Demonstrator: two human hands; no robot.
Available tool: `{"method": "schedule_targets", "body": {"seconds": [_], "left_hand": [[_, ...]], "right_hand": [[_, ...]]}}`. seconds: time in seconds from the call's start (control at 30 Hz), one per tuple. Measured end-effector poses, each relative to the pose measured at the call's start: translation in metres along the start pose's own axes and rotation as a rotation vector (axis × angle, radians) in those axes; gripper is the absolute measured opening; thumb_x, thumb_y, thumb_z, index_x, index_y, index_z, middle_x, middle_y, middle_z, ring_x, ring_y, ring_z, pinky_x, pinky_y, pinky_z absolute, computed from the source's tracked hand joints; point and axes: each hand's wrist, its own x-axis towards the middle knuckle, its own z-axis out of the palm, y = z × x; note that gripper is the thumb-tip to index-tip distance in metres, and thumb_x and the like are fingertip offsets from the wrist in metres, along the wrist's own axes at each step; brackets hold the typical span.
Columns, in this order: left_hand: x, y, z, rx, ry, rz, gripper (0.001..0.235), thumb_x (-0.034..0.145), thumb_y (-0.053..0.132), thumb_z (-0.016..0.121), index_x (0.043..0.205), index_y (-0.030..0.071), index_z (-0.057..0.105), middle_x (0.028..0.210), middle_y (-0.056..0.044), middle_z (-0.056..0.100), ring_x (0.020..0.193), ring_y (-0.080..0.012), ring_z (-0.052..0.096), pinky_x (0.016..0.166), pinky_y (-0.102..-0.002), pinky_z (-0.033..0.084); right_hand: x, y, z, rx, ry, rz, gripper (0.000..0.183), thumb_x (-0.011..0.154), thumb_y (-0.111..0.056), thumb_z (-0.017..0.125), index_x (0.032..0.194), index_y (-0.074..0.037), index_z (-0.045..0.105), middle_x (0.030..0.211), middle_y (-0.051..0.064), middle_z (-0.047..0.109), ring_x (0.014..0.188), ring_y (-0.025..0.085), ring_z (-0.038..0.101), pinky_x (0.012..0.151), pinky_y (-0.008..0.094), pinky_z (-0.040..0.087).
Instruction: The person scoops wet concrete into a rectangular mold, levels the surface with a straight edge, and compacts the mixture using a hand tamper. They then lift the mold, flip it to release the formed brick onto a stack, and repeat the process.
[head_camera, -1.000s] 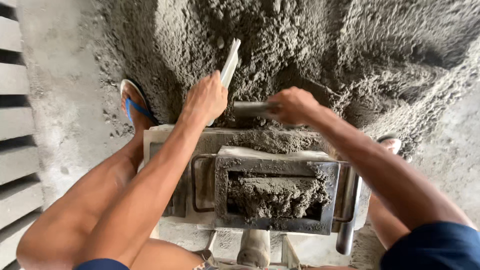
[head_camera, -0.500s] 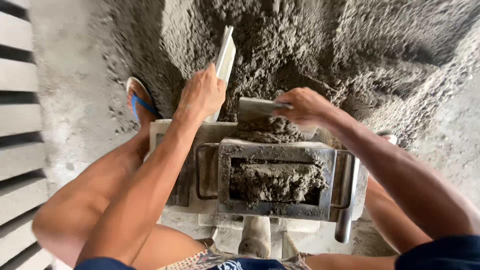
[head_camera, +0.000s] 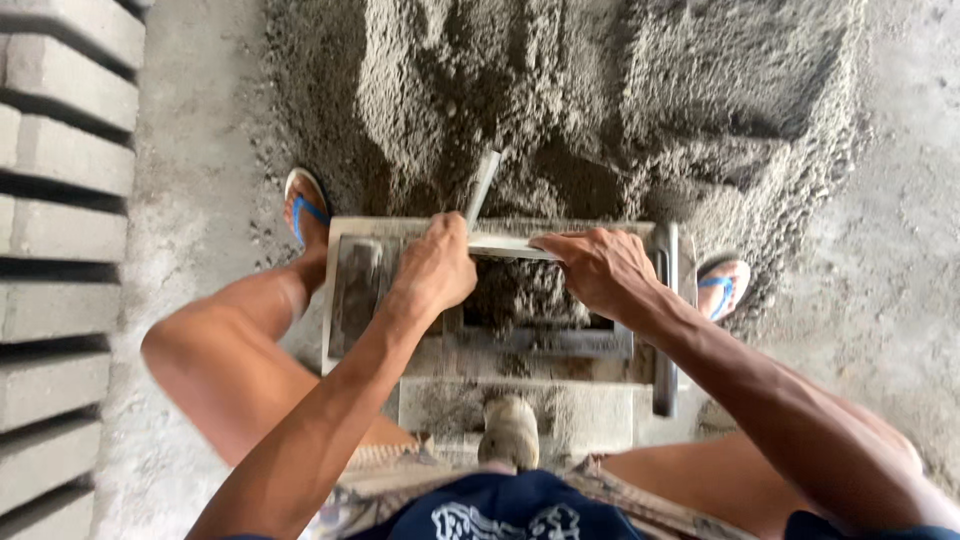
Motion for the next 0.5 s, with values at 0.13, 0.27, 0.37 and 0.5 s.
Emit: {"method": "schedule_targets", "body": {"seconds": [0.13, 0.27, 0.37, 0.5], "left_hand": [[-0.007, -0.008, 0.03, 0.125, -0.03, 0.073, 0.047, 0.08, 0.007, 0.044, 0.123, -0.011, 0.04, 0.117, -0.027, 0.048, 0.092, -0.0468, 0.06, 0.072, -0.055, 0.054], [-0.006, -0.013, 0.049, 0.134, -0.037, 0.089, 0.044, 0.081, 0.008, 0.045, 0.119, -0.013, 0.042, 0.119, -0.027, 0.045, 0.091, -0.0509, 0.06, 0.074, -0.057, 0.051], [-0.04, 0.016, 0.048, 0.032, -0.083, 0.031, 0.046, 0.079, 0.008, 0.044, 0.119, -0.014, 0.04, 0.115, -0.028, 0.045, 0.089, -0.0535, 0.059, 0.072, -0.058, 0.052], [-0.036, 0.017, 0.073, -0.031, -0.114, 0.05, 0.048, 0.081, 0.01, 0.045, 0.12, -0.017, 0.037, 0.118, -0.031, 0.04, 0.094, -0.0555, 0.055, 0.074, -0.06, 0.051]], "right_hand": [[-0.02, 0.016, 0.043, -0.113, 0.185, -0.13, 0.037, 0.089, -0.004, 0.04, 0.116, -0.017, 0.061, 0.106, 0.008, 0.068, 0.047, 0.011, 0.062, 0.035, 0.02, 0.042], [-0.052, 0.026, 0.061, -0.517, 0.522, -0.007, 0.042, 0.089, -0.003, 0.042, 0.125, -0.019, 0.056, 0.095, 0.006, 0.061, 0.046, 0.007, 0.052, 0.036, 0.018, 0.036], [-0.075, 0.024, 0.066, -1.151, 0.889, 0.264, 0.044, 0.095, -0.004, 0.041, 0.134, -0.024, 0.049, 0.08, 0.003, 0.05, 0.052, 0.003, 0.042, 0.044, 0.016, 0.034], [-0.082, -0.016, 0.063, -0.08, 0.684, 0.208, 0.02, 0.097, -0.005, 0.047, 0.101, 0.003, 0.065, 0.081, 0.017, 0.071, 0.046, 0.017, 0.06, 0.041, 0.025, 0.048]]}}
